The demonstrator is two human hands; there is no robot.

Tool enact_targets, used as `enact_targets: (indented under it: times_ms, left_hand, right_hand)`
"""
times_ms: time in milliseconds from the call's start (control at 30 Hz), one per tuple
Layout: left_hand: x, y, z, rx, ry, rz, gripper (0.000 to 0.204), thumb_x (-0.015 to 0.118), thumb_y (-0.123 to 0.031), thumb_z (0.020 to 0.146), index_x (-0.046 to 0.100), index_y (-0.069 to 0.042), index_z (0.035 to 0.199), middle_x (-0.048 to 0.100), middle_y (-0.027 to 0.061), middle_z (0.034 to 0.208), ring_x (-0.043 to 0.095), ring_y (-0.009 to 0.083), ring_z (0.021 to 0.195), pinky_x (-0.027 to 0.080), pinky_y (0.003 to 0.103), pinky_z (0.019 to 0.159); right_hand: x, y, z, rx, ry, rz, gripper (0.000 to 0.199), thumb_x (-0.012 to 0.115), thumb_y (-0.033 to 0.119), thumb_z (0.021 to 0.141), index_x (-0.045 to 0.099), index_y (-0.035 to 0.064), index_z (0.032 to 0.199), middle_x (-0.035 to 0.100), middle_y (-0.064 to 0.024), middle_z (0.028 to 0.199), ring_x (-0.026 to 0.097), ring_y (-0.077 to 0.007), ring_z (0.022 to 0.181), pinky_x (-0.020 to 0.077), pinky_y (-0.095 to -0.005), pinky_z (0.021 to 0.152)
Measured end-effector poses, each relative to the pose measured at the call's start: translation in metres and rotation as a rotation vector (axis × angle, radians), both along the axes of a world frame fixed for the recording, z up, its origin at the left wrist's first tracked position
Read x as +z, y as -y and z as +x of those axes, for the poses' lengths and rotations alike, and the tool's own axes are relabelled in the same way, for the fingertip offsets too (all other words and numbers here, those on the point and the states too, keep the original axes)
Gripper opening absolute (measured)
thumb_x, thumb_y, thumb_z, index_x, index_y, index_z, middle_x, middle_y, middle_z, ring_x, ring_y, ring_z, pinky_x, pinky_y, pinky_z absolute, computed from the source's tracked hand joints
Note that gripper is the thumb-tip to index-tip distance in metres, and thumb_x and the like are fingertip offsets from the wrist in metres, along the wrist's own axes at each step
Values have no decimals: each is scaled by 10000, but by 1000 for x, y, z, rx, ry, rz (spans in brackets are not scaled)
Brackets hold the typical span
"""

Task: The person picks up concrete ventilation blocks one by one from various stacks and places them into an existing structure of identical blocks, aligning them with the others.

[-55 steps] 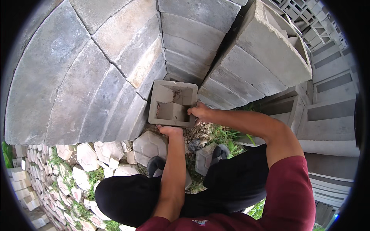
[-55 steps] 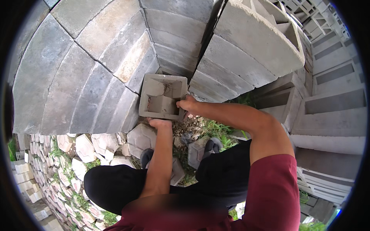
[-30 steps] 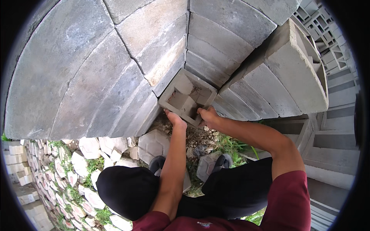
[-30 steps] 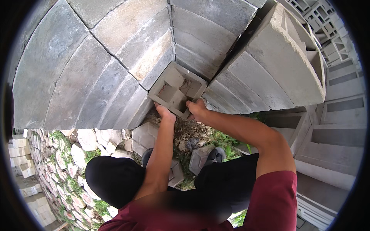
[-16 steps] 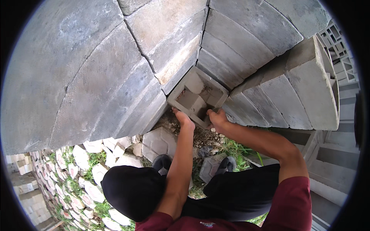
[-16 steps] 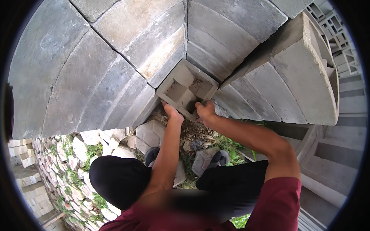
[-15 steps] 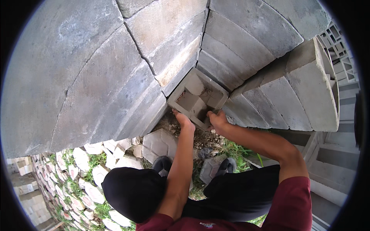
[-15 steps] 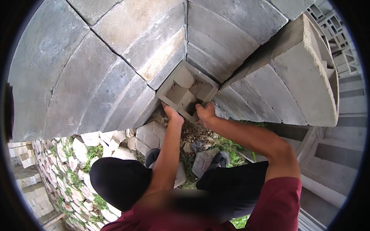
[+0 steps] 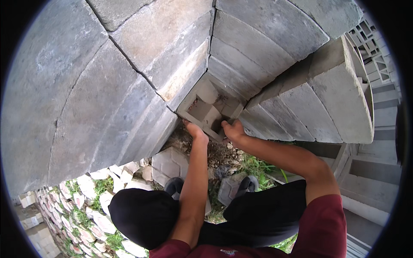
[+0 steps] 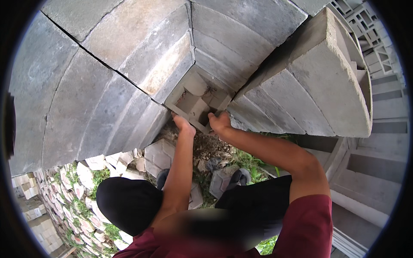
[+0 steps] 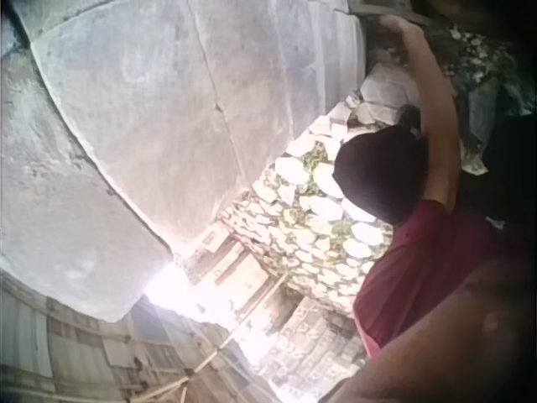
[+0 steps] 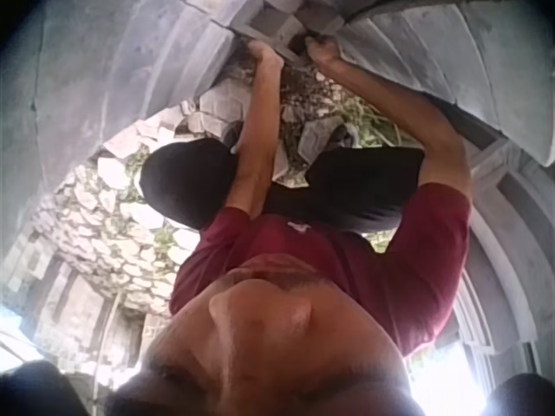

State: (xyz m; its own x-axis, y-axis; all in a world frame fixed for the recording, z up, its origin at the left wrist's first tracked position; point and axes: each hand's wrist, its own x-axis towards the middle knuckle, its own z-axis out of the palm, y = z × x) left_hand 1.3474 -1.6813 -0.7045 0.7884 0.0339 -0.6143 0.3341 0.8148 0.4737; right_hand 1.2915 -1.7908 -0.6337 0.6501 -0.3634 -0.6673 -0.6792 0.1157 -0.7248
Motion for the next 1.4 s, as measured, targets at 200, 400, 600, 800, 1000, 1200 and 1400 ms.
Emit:
enact_targets:
  times_ms: [200, 400, 600, 800, 1000, 1200, 1400]
  left_hand:
    - [-7, 3, 0, 1, -32, 16, 542, 220, -426, 973, 479, -96, 1317, 522, 74, 1317, 503, 284, 1193, 387, 424, 1015]
    - [-18, -4, 4, 62, 43, -40, 564, 199, -441, 978, 444, -95, 1351, 484, 77, 1357, 464, 291, 1234, 357, 434, 1042]
    - [-7, 15, -26, -33, -49, 15, 615, 159, -500, 987, 400, -93, 1379, 443, 90, 1389, 437, 293, 1255, 340, 441, 1055]
    - [-17, 18, -36, -36, -19, -52, 536, 199, -419, 995, 438, -71, 1326, 504, 115, 1310, 500, 295, 1179, 400, 441, 1004]
    - [-31, 7, -35, -182, 69, -73, 541, 267, -437, 970, 426, -78, 1342, 484, 111, 1338, 479, 298, 1203, 381, 438, 1020]
    - [-22, 9, -41, -190, -30, 43, 605, 233, -507, 965, 371, -109, 1400, 419, 75, 1413, 391, 283, 1295, 296, 435, 1084]
    - [-35, 24, -55, -103, -28, 132, 624, 187, -510, 974, 337, -99, 1419, 369, 83, 1449, 342, 268, 1338, 272, 439, 1099]
  right_hand:
    - [-14, -3, -8, 61, 48, -20, 390, 560, 144, 870, 447, -56, 1185, 546, -192, 1109, 600, -313, 929, 602, -452, 587]
    - [-14, -15, -4, 50, 66, 27, 394, 564, 129, 865, 421, -39, 1191, 565, -174, 1104, 612, -302, 894, 598, -436, 548]
    - [-61, 10, -33, 184, 277, -196, 547, 555, 254, 907, 315, -43, 1299, 540, -182, 1185, 573, -295, 1023, 522, -399, 783]
    - [-53, -24, -53, 259, 618, -283, 704, 520, 413, 926, 251, -80, 1352, 521, -247, 1241, 518, -358, 1146, 371, -375, 1004]
    - [-51, 6, -62, 503, 322, -357, 788, 294, 532, 971, 206, -134, 1382, 604, -288, 846, 629, -372, 852, 480, -394, 772]
    - [-41, 43, -75, 836, 294, -456, 589, 328, 432, 982, 432, -65, 1280, 589, -281, 733, 620, -415, 760, 484, -458, 731]
    - [-61, 87, -91, 1416, 103, -632, 424, 469, 362, 911, 635, -25, 966, 640, -238, 834, 627, -404, 812, 492, -468, 761]
